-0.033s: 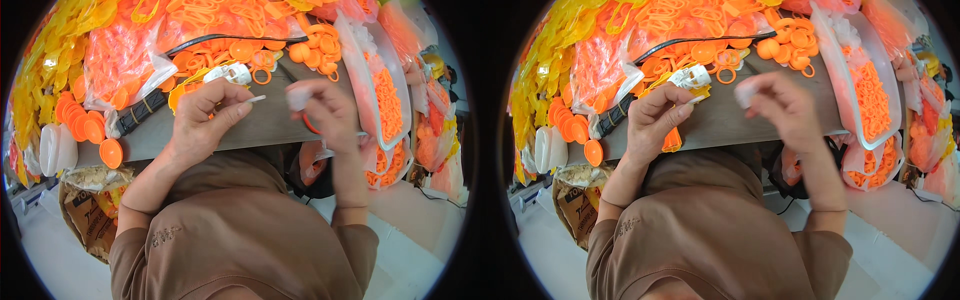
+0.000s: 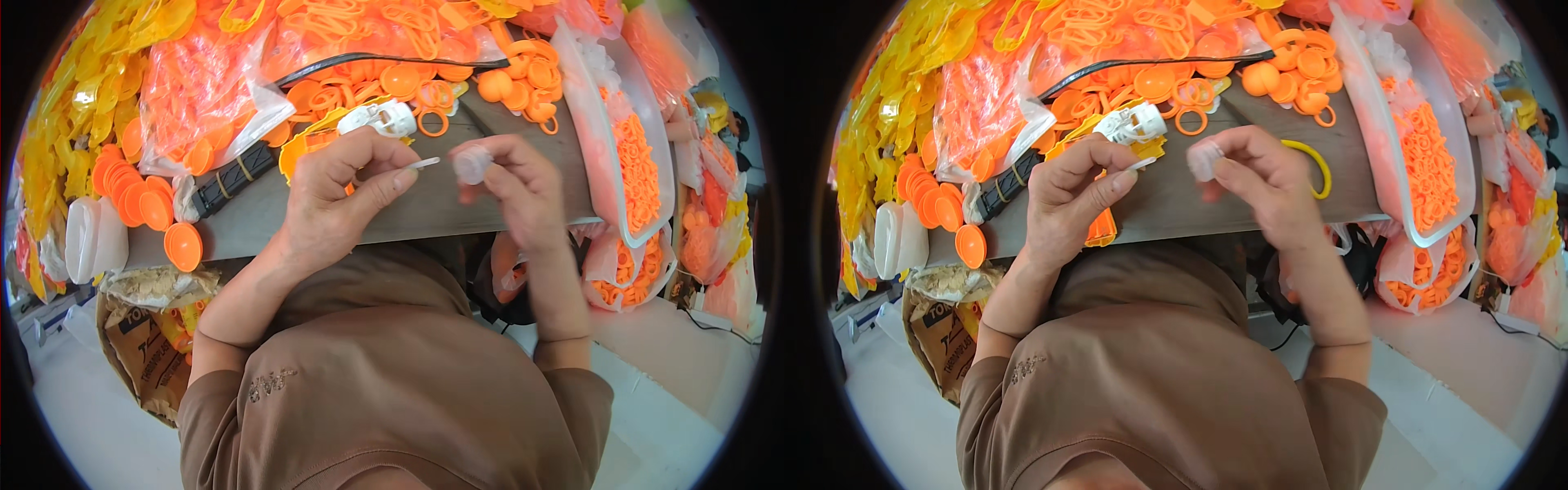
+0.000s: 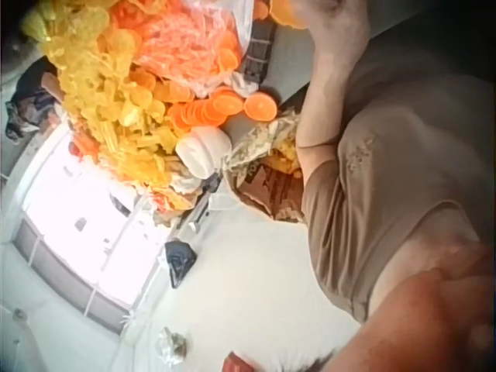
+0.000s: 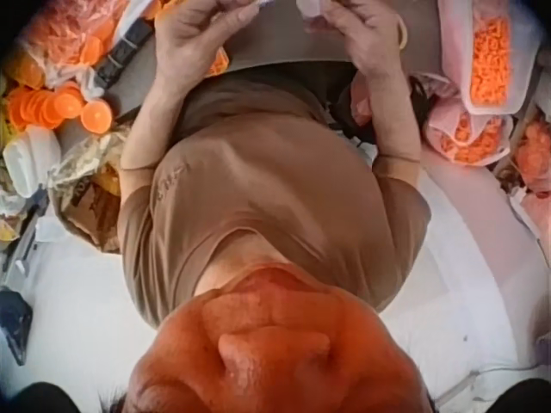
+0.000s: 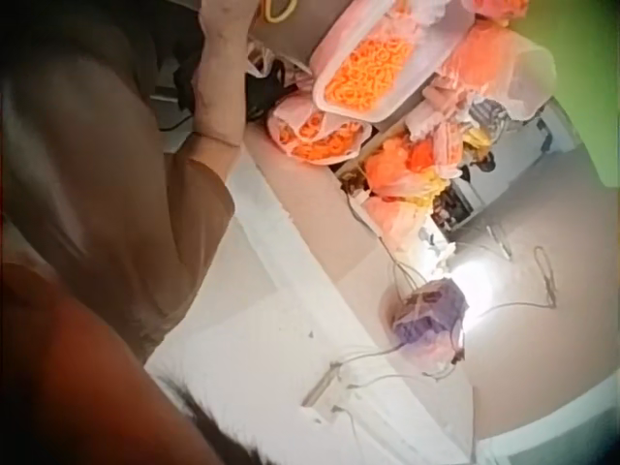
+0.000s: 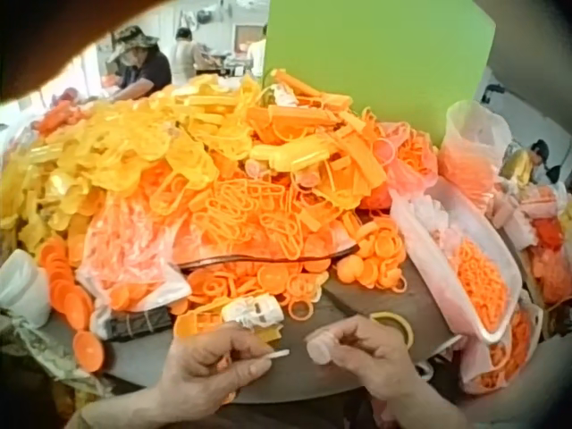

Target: Assembling various components of a yellow plastic toy gun using a hot glue gun at a factory workbench.

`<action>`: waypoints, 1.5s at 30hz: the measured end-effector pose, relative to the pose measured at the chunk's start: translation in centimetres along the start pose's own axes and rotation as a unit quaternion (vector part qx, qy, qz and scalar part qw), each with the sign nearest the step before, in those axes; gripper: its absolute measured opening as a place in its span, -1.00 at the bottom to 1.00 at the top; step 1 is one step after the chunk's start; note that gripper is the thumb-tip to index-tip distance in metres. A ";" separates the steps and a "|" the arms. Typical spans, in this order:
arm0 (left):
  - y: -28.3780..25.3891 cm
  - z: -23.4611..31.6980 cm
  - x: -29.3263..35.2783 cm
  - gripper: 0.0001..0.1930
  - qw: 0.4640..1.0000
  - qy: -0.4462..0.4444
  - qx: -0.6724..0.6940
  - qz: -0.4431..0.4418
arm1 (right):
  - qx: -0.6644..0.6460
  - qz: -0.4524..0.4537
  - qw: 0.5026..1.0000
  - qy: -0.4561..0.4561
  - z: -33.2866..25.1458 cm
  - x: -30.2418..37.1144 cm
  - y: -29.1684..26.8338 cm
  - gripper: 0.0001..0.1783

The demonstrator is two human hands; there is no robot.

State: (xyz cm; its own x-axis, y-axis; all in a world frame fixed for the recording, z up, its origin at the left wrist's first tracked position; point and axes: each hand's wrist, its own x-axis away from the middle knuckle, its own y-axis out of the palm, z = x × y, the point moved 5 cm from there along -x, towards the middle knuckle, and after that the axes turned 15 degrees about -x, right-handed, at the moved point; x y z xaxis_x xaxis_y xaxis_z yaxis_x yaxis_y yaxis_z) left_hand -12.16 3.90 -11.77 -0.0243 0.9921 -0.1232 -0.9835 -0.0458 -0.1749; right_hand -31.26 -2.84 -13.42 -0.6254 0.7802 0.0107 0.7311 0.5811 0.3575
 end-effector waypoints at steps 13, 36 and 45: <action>-0.4 0.1 0.5 -0.96 0.983 0.112 -0.146 0.023 | -0.292 -0.035 0.956 -0.013 4.7 -1.8 3.9 -0.45; -0.9 -0.8 1.3 -0.97 0.986 0.104 -0.107 0.071 | 0.143 -0.032 0.968 -0.205 1.1 -1.2 6.4 -0.57; -1.1 -1.1 1.4 -0.95 0.989 0.108 -0.056 0.085 | 0.263 -0.047 0.912 -0.310 0.4 -0.9 7.6 -0.58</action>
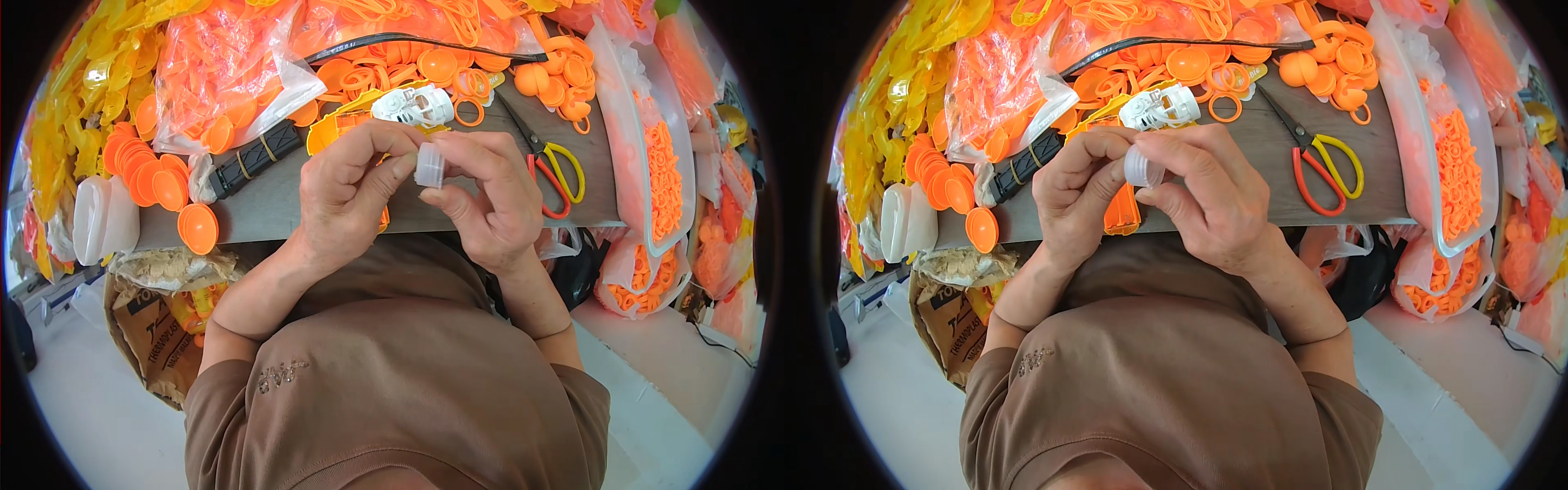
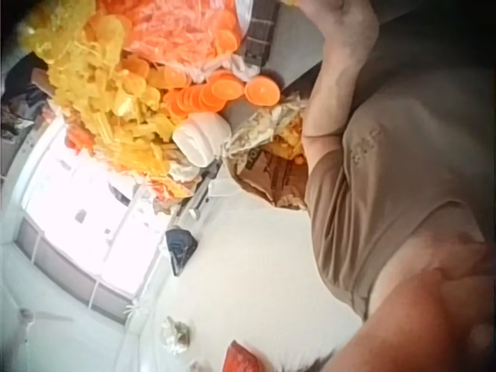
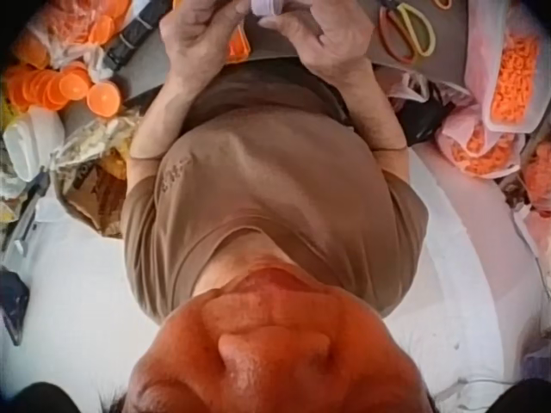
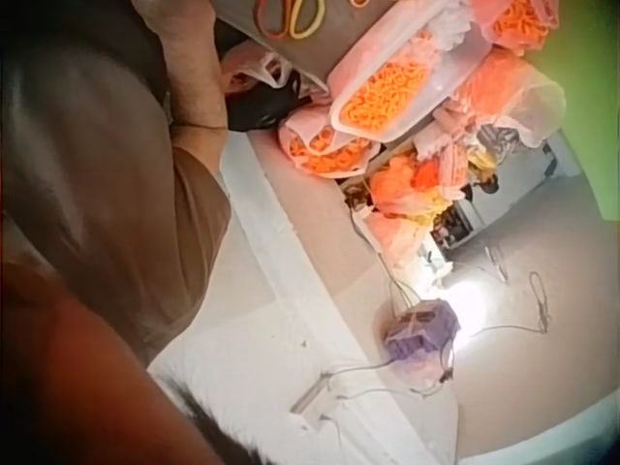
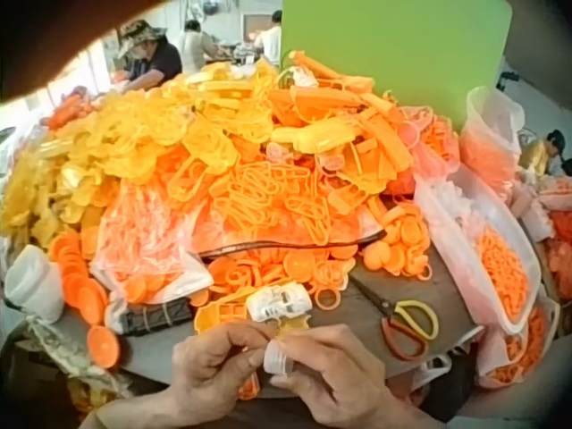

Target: Assembling various components of a yellow plastic toy gun using a hot glue gun at a factory workbench.

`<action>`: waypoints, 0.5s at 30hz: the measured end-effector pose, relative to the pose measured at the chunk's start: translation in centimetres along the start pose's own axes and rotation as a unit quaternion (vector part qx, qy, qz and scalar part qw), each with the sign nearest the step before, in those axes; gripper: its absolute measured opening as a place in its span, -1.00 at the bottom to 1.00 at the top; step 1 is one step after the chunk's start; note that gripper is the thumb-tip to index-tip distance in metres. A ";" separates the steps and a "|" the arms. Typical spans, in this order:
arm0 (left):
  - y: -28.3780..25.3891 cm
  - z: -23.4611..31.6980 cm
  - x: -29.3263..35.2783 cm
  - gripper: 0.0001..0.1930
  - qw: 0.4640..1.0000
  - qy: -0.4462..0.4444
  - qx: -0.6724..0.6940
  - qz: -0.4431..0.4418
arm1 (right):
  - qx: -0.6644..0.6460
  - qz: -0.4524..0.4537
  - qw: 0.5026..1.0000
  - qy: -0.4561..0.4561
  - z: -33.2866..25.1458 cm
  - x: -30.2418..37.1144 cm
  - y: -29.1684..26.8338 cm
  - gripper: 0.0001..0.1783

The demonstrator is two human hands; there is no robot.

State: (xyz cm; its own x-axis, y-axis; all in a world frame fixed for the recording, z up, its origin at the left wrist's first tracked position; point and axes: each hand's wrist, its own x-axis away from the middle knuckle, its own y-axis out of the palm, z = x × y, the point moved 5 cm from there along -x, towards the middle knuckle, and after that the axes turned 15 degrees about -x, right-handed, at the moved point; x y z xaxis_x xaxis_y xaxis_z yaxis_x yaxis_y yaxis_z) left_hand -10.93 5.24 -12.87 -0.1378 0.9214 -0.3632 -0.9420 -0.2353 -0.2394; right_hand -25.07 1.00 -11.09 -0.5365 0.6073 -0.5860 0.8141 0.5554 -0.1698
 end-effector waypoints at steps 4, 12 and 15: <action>-0.3 -0.2 0.2 -0.94 0.999 -0.017 0.042 -0.010 | 0.077 -0.013 0.995 -0.067 -0.9 -0.7 0.4 -0.58; -0.3 -0.9 -0.5 -0.86 0.995 -0.056 0.035 -0.075 | 0.065 -0.008 0.997 -0.034 -0.3 -0.5 -0.3 -0.53; -0.5 -0.2 -1.0 -0.56 0.972 -0.094 0.208 -0.064 | 0.029 -0.010 0.999 0.017 -0.1 -0.2 -0.7 -0.50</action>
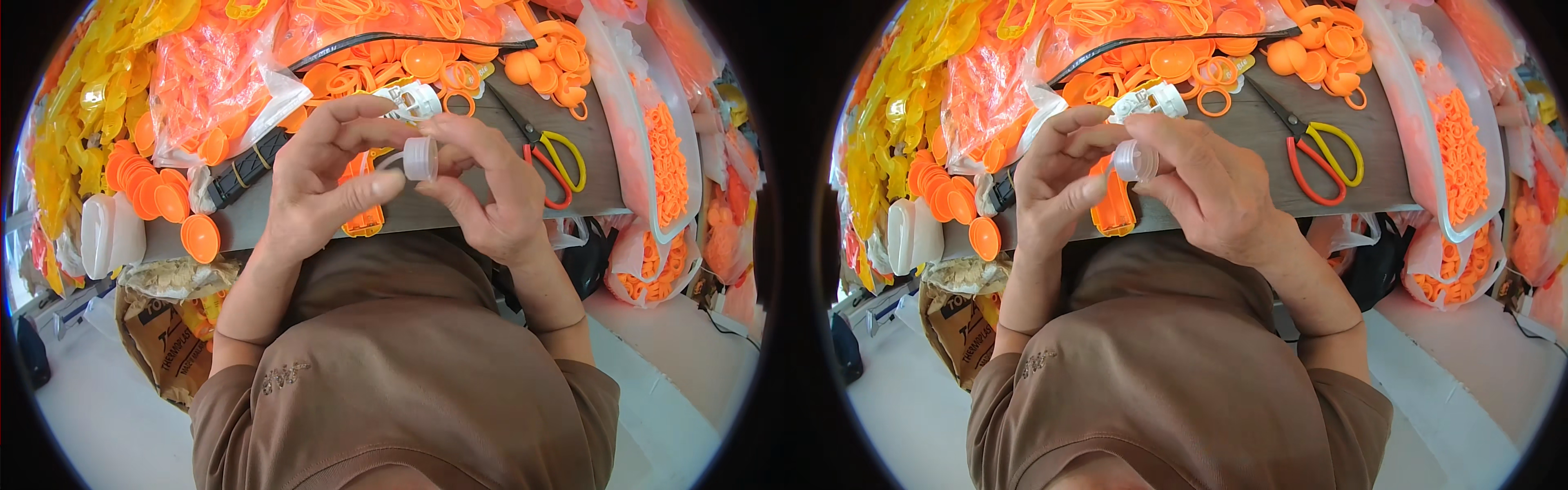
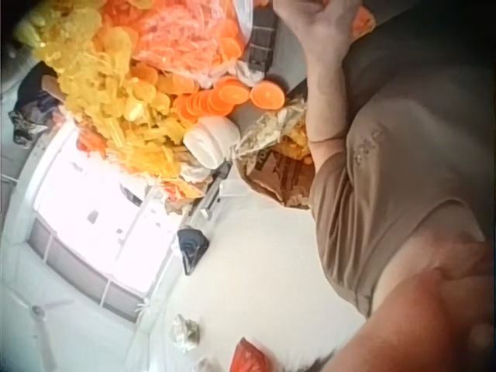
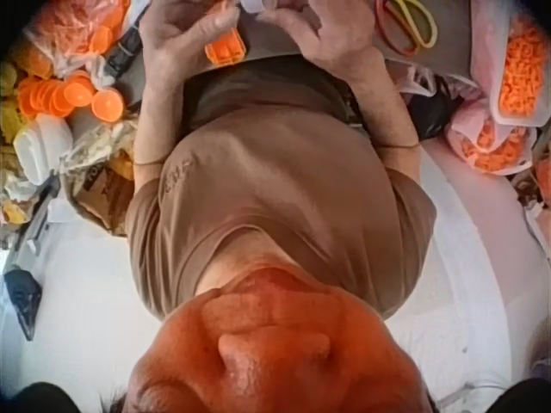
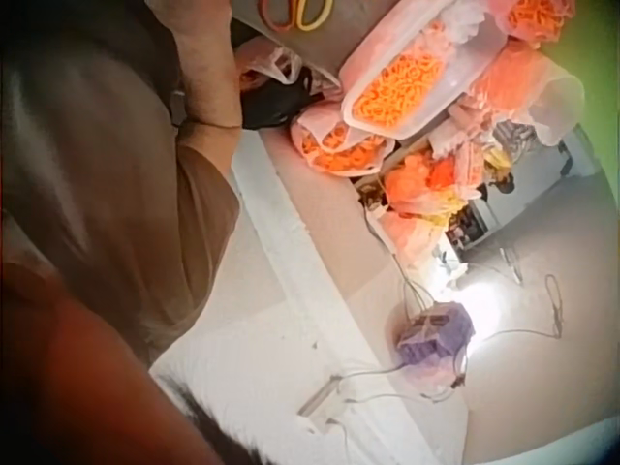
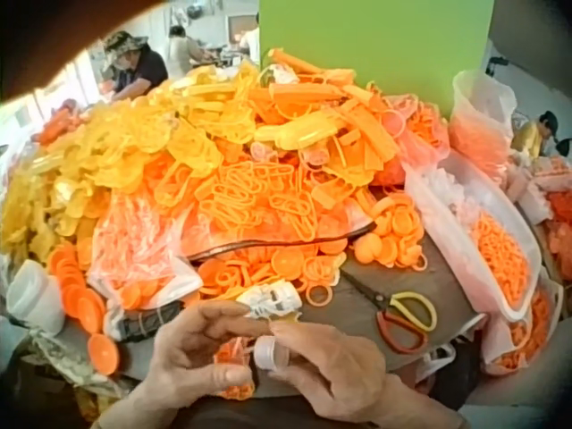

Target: Assembling various components of a yellow plastic toy gun using a hot glue gun at a factory workbench.

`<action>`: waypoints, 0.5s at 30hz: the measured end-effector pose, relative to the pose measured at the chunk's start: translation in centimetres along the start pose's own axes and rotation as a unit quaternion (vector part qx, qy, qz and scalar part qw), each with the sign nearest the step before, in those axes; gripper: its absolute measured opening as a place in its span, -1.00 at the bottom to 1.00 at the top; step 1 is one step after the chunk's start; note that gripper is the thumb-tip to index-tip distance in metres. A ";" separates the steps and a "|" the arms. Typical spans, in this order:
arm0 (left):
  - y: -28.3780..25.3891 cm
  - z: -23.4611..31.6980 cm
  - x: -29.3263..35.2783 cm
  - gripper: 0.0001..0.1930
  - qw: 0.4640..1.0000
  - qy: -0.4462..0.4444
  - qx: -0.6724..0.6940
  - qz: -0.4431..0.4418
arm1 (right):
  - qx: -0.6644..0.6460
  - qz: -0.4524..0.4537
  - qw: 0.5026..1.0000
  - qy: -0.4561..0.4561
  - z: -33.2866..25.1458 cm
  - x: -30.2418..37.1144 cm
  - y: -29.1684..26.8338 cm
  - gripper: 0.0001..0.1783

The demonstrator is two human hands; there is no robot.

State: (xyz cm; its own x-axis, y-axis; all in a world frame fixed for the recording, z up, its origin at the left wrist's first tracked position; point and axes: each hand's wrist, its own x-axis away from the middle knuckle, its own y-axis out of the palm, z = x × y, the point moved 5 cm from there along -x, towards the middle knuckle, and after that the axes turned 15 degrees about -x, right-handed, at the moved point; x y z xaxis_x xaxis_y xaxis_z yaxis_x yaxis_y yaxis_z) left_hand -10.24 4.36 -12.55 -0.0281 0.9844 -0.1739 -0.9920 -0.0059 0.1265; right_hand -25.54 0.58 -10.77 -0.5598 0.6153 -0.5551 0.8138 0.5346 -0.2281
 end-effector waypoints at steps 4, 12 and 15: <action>0.5 0.0 0.5 -0.49 0.990 0.015 -0.139 -0.020 | -0.001 -0.029 0.999 -0.034 -0.8 0.3 0.8 -0.53; 2.4 0.9 2.3 -0.53 0.873 0.247 -0.419 -0.003 | -0.211 0.072 0.949 0.221 1.4 3.5 0.9 -0.89; 3.2 0.1 3.0 -0.52 0.847 0.278 -0.453 -0.014 | -0.348 0.111 0.880 0.305 2.8 5.5 1.7 -0.86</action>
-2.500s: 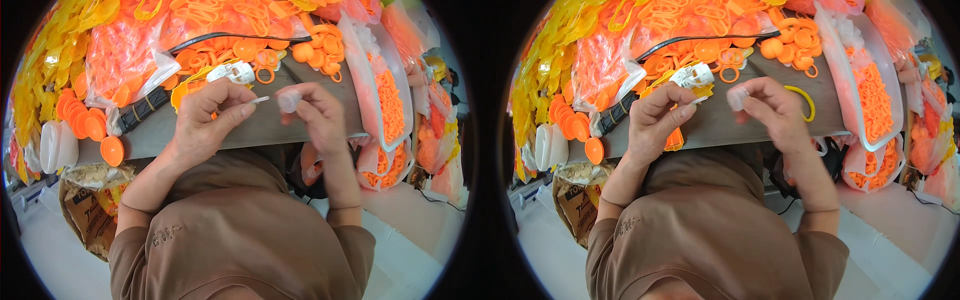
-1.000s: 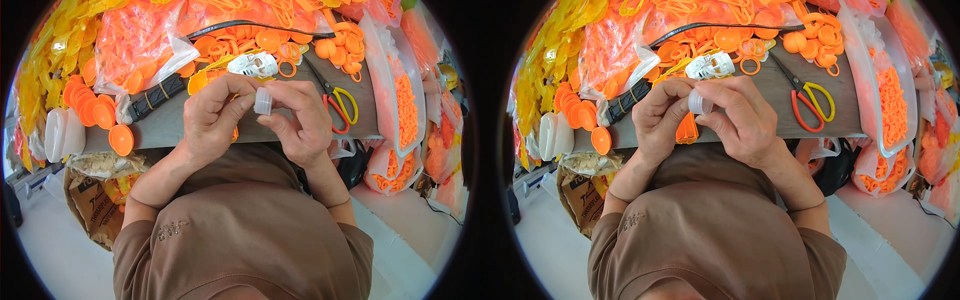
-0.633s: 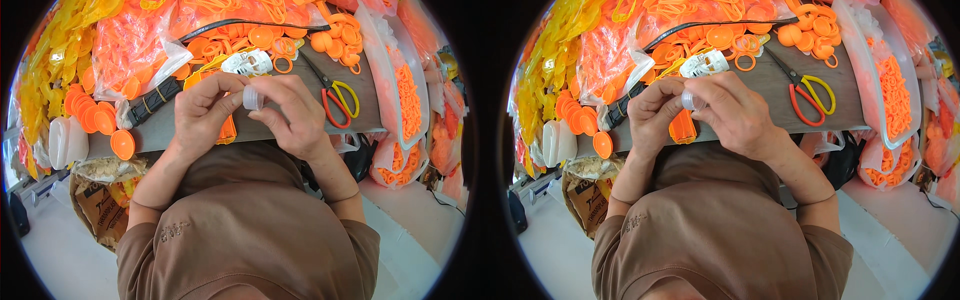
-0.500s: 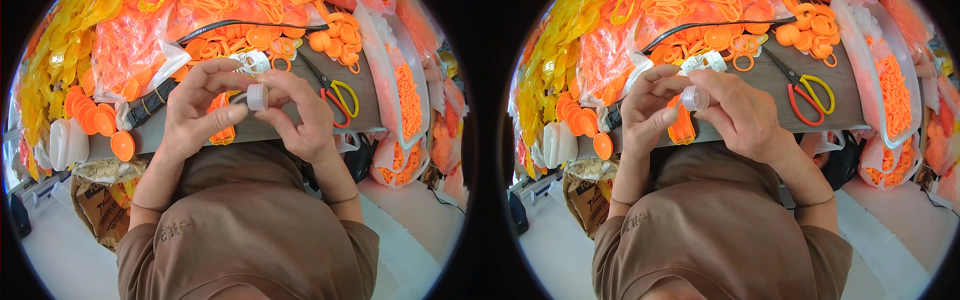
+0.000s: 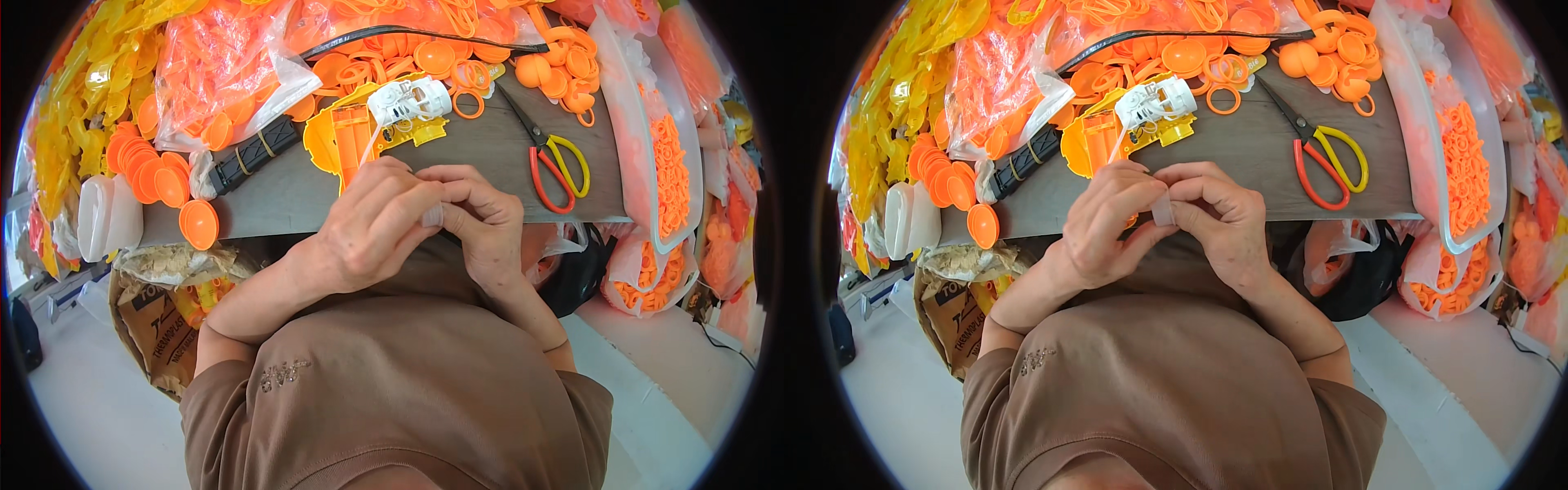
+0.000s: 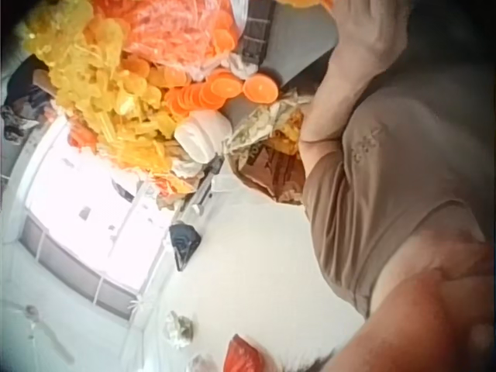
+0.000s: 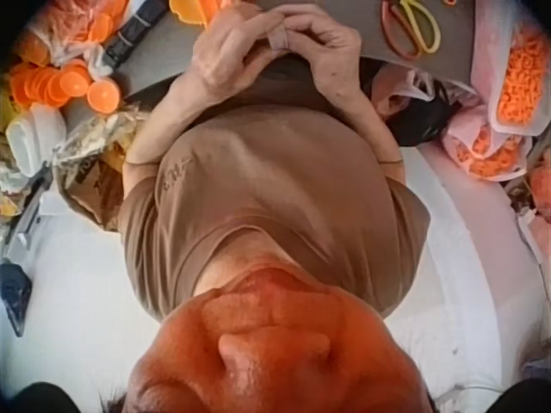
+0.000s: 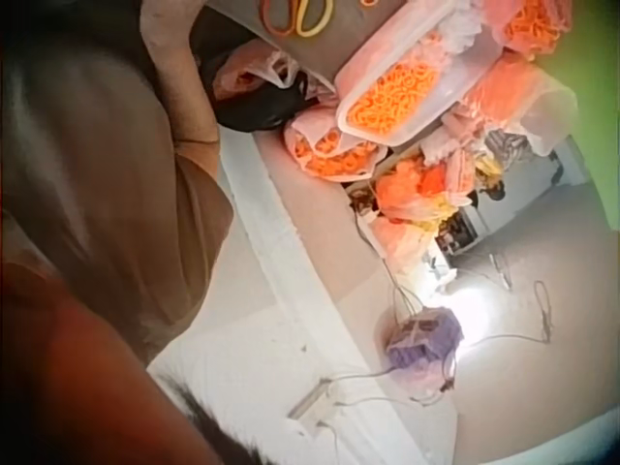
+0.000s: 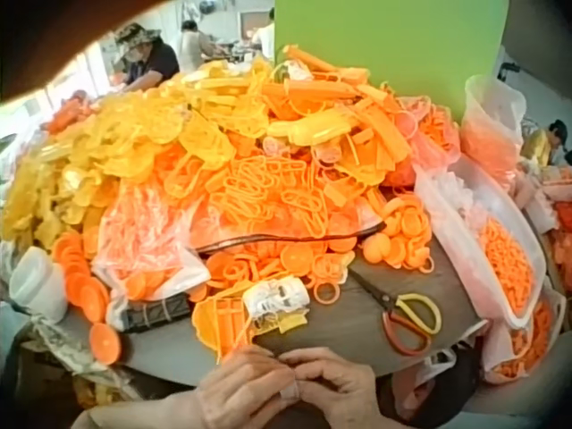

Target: Assembling various components of a yellow plastic toy gun using a hot glue gun at a factory workbench.

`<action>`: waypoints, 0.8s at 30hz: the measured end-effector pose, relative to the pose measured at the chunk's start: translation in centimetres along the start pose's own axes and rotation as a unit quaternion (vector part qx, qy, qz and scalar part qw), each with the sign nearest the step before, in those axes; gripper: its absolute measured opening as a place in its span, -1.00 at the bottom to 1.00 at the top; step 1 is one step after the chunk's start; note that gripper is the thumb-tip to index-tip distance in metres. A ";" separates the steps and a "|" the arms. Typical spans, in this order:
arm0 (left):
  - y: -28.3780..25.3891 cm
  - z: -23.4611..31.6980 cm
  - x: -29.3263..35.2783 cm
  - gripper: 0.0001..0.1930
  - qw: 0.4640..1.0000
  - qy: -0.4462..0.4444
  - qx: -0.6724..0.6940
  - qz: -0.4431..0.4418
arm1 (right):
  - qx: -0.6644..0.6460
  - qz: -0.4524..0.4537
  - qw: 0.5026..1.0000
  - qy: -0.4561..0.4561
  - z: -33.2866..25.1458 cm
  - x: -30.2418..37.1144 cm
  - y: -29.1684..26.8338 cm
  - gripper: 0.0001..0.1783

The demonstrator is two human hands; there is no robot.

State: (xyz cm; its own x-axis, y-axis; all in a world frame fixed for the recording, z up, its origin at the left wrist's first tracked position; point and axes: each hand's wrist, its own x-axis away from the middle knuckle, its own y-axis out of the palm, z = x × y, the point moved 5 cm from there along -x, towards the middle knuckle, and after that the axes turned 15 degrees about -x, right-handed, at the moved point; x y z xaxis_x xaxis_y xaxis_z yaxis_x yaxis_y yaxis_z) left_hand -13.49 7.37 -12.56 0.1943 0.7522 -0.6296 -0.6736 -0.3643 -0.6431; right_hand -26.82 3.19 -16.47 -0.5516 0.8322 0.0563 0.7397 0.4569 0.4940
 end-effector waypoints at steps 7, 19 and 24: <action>0.3 -0.1 -0.9 -0.48 0.999 0.014 0.025 -0.027 | -0.005 -0.004 0.998 -0.058 -0.2 0.2 -0.4 -0.92; 0.5 -5.8 -3.2 -0.43 0.981 -0.169 0.089 -0.016 | -0.046 0.022 0.993 -0.107 -3.6 -2.1 -6.1 -0.70; 0.9 -6.4 -2.9 -0.44 0.953 -0.212 0.212 -0.047 | -0.036 0.048 0.996 0.065 -1.8 -5.0 -4.0 -0.74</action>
State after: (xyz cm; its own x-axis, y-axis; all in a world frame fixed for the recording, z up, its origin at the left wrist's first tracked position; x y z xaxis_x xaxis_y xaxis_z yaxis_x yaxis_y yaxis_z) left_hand -10.10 1.33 -14.04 0.0231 0.9574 -0.2879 -0.9127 -0.0973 -0.3968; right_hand -27.74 -3.33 -17.17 -0.5278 0.8212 0.2169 0.7650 0.3486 0.5416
